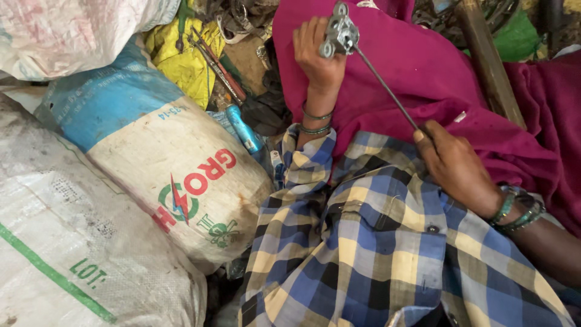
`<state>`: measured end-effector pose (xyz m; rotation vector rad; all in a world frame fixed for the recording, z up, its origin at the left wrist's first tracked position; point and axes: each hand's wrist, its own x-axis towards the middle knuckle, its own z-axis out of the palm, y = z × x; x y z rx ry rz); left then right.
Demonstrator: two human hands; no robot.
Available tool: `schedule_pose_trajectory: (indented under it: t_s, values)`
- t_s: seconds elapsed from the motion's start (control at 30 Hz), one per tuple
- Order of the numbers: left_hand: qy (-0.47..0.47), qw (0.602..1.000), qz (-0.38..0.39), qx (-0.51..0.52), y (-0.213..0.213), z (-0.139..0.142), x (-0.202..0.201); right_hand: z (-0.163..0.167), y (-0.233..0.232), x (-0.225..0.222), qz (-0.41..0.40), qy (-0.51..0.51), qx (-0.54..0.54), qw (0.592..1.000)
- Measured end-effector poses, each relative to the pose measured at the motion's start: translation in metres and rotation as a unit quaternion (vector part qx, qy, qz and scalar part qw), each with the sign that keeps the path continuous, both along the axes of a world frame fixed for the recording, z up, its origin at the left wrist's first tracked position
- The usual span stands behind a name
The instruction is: The person sits on the floor and uses a hammer and a metal rod to repeatedly strike a small metal part held in the left hand. The person adjusts the part's orientation between strikes and continues the process throughout the clip.
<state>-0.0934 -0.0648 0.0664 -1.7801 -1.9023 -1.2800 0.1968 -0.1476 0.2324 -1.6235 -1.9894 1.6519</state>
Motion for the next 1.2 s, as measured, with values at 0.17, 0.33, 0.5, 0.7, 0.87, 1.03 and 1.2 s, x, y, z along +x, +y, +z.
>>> schedule_pose_trajectory:
  t_s: [0.17,0.33,0.5,0.7,0.87,1.03,1.2]
  values:
    - [0.006,0.998,-0.016,-0.059,0.010,0.005,-0.005,-0.022,0.001,-0.007,-0.017,0.012,0.025,0.999]
    - [0.003,0.994,0.010,-0.106,0.015,0.019,-0.008,-0.040,-0.005,-0.016,-0.043,0.088,-0.003,0.995]
    - [-0.078,0.984,0.110,-0.114,0.011,0.020,0.027,-0.026,0.017,-0.041,-0.162,0.233,0.072,0.956]
    - [-0.211,0.976,0.040,-0.045,0.000,0.023,0.004,0.020,0.045,-0.015,-0.179,0.322,0.015,0.930]
    - [-0.327,0.940,-0.083,-0.047,-0.002,0.035,0.000,0.027,0.042,0.009,-0.018,0.046,0.062,0.997]
    - [-0.339,0.922,-0.180,-0.044,-0.005,0.044,-0.007,0.019,0.033,0.026,0.052,0.029,0.156,0.986]
    - [-0.214,0.959,-0.176,-0.059,-0.001,0.030,-0.005,0.010,0.024,0.038,0.094,-0.056,0.154,0.982]
